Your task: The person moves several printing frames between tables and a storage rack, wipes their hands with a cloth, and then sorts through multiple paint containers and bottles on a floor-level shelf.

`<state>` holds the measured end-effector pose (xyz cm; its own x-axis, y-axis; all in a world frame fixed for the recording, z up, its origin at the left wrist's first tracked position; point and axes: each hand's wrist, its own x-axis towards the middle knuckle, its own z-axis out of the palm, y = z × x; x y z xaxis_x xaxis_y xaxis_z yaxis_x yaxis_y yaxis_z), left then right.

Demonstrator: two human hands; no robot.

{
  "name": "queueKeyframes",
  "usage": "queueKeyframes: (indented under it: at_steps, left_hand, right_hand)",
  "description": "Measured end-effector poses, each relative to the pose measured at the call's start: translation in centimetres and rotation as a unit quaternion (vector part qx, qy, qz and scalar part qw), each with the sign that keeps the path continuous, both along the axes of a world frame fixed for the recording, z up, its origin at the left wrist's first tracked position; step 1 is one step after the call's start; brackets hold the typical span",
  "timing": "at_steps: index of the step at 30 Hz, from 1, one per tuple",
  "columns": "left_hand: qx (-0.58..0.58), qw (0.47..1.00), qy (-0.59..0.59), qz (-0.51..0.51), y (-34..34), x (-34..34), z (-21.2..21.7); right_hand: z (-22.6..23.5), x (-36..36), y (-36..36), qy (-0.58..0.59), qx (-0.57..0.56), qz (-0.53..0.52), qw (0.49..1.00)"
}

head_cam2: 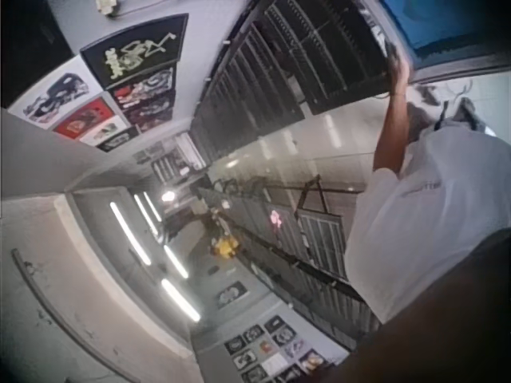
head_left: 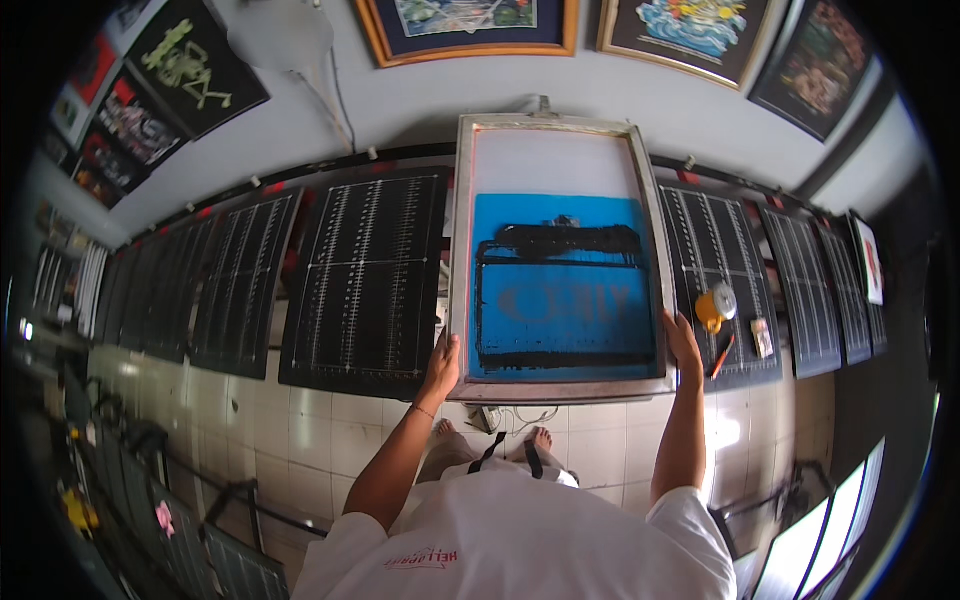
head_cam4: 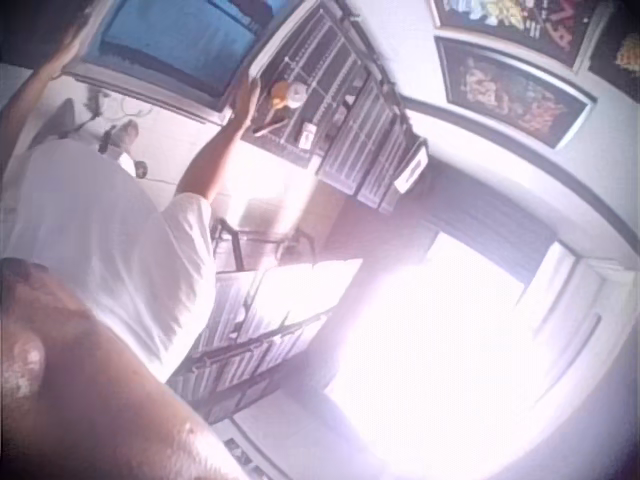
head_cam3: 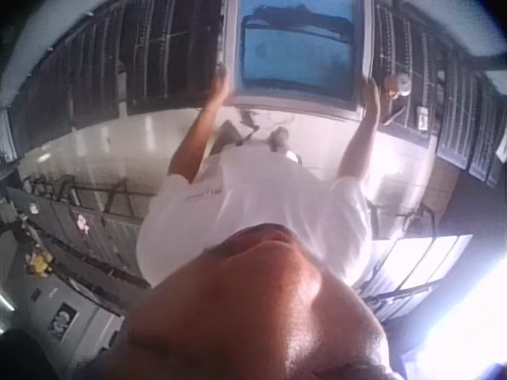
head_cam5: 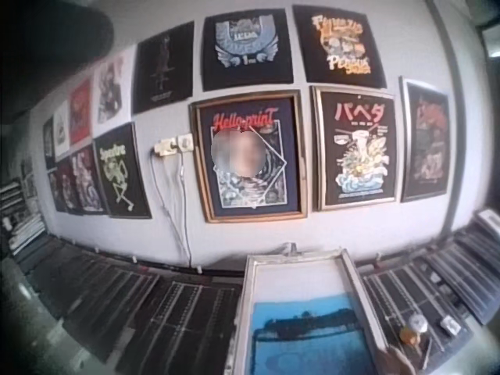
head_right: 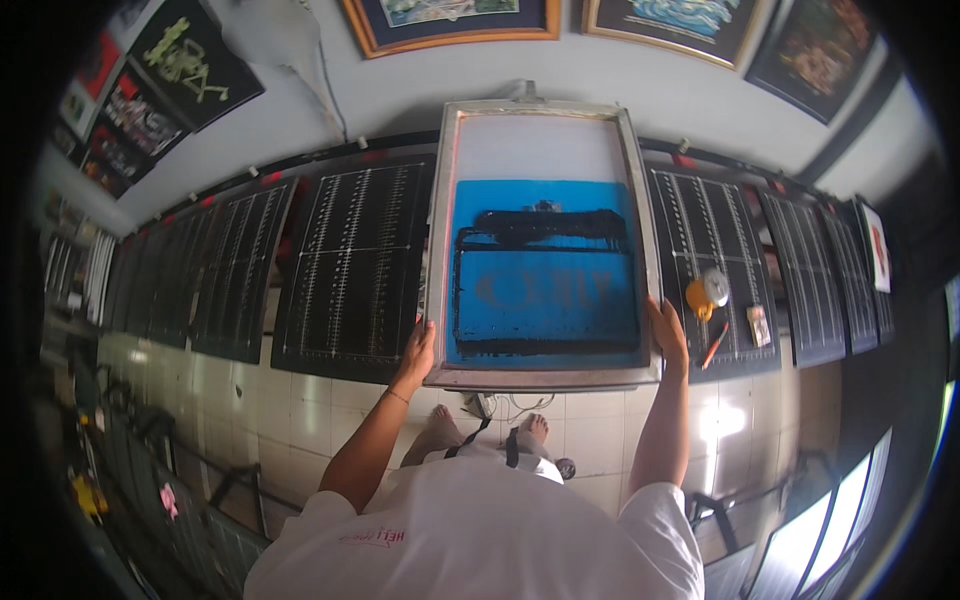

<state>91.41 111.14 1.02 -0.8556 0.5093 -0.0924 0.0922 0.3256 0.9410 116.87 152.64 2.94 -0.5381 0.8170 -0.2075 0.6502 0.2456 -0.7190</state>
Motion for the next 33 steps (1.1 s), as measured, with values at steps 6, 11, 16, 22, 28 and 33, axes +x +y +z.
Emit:
queueKeyframes:
  at_steps: [6, 11, 16, 22, 28, 33]
  left_hand:
    - [-0.032, 0.995, -0.033, 0.090, 1.4, 1.1, -0.7]
    - [-0.068, 0.988, -0.023, 0.136, 1.3, 0.5, -1.9]
    - [-0.037, 0.988, -0.046, 0.143, -4.1, 2.8, 0.3]
    - [0.094, 0.970, -0.152, 0.163, -16.2, 0.6, 6.8]
    - [0.012, 0.971, -0.018, 0.237, -33.8, -4.7, 4.3]
    - [0.032, 0.955, -0.079, 0.285, -49.0, -7.0, 11.3]
  right_hand:
    - [1.0, -1.5, 1.6, 0.211, -0.188, 0.031, 0.959]
    - [1.8, -0.3, 1.3, 0.207, -0.177, 0.016, 0.962]
    - [8.8, -1.4, -5.7, 0.158, -0.089, 0.032, 0.983]
    - [6.5, -7.2, -11.5, 0.157, -0.015, 0.119, 0.980]
    - [8.0, -19.9, -28.2, 0.169, -0.035, 0.234, 0.957]
    - [9.9, -28.6, -42.9, 0.171, -0.051, 0.301, 0.937]
